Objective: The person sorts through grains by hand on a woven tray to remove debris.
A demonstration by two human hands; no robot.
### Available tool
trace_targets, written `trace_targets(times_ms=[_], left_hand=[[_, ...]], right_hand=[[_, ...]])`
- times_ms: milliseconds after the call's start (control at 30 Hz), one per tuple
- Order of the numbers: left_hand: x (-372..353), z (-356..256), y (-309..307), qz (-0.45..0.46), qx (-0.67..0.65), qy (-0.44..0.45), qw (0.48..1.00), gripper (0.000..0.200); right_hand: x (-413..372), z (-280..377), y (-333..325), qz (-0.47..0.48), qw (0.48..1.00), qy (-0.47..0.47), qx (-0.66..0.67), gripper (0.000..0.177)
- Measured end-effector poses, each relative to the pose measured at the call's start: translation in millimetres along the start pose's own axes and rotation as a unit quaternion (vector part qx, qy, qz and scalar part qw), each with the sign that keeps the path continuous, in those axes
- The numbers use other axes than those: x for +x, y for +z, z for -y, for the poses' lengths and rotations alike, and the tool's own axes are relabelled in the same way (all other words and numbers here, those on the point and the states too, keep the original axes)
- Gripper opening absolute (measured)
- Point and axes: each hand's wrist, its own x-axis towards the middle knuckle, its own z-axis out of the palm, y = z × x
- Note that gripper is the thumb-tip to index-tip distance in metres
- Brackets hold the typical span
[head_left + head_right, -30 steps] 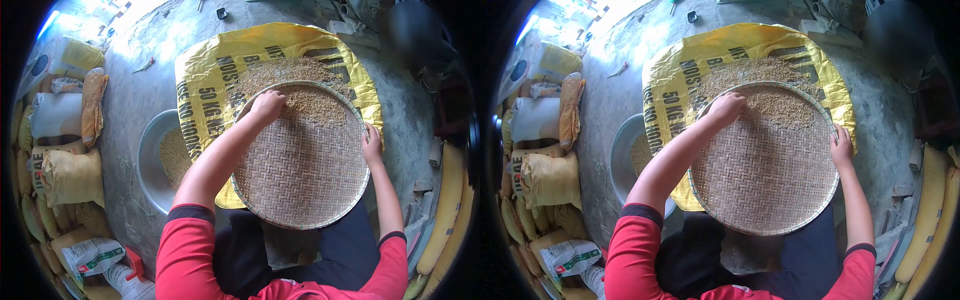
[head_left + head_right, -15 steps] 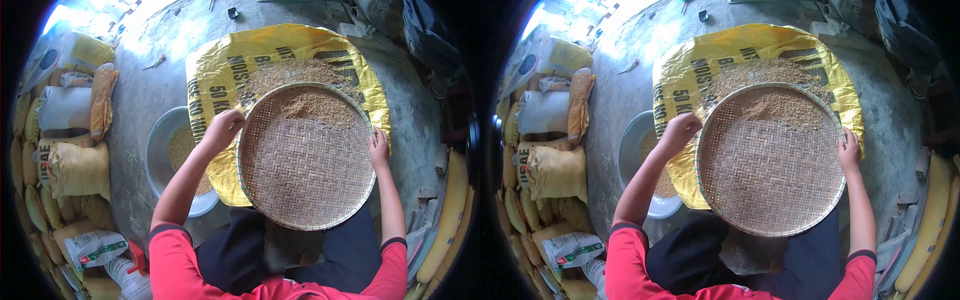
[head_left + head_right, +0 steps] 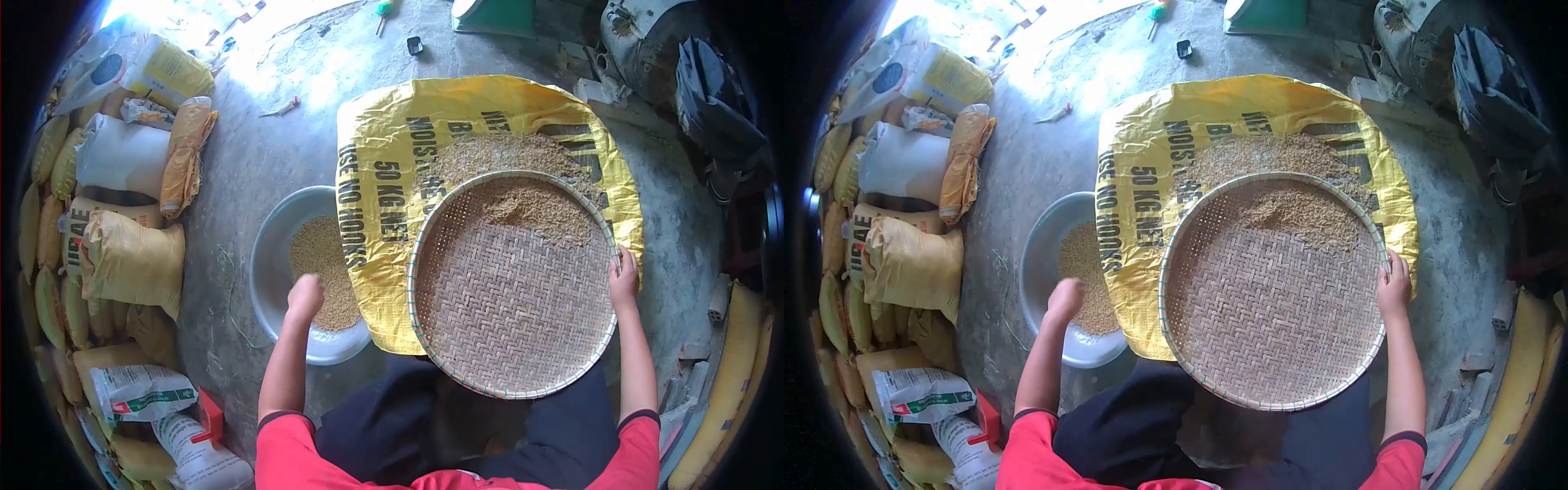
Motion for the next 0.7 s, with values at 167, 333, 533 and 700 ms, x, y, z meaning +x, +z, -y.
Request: trace_targets(times_ms=[167,333,533,700], left_hand=[[23.3,-67.2,-57.1,-0.231,-0.066,0.091,0.967,0.012],[47.1,-154.7,-102.8,-0.212,-0.067,0.199,0.954,0.011],[54.3,-290.4,-105.3,0.015,-0.088,0.425,0.901,0.019],[70.1,-352.2,-54.4,-0.035,-0.021,0.460,0.887,0.019]], right_hand=[[0.6,7.0,-4.2,0.008,1.000,0.016,-0.002,0.039],[-0.3,2.9,-2.6,0.002,1.000,0.014,0.014,0.040],[0.0,6.9,-4.1,-0.003,1.000,0.020,0.016,0.038],[-0.5,3.8,-3.4,0.002,1.000,0.025,0.019,0.039]])
